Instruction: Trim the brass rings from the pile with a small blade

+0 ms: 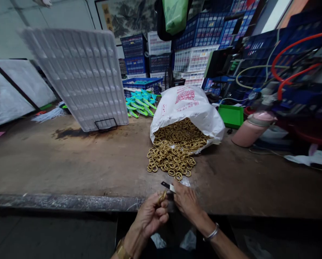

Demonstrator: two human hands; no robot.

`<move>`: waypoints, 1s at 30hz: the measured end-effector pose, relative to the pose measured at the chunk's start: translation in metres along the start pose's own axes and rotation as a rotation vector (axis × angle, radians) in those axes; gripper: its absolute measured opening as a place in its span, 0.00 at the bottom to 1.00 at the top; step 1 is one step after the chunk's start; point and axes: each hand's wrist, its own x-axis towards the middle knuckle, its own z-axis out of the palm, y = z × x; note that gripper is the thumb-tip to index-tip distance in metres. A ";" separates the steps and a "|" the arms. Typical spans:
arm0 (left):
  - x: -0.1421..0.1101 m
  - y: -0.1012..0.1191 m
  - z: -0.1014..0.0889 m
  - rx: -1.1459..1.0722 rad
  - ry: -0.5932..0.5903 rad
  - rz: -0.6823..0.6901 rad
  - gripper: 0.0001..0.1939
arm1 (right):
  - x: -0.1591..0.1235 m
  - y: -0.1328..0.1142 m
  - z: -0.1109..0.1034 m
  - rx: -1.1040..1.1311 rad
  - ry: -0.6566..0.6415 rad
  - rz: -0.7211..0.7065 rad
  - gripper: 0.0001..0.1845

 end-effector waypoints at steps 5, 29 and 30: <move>-0.004 -0.003 -0.005 0.068 -0.002 0.049 0.08 | 0.017 0.013 -0.002 -0.014 0.154 0.072 0.12; 0.019 0.014 -0.008 0.321 0.145 0.265 0.15 | 0.024 -0.001 -0.013 0.230 0.106 -0.089 0.15; 0.021 0.014 -0.009 0.367 0.148 0.297 0.16 | 0.021 -0.004 -0.013 0.257 0.098 -0.101 0.15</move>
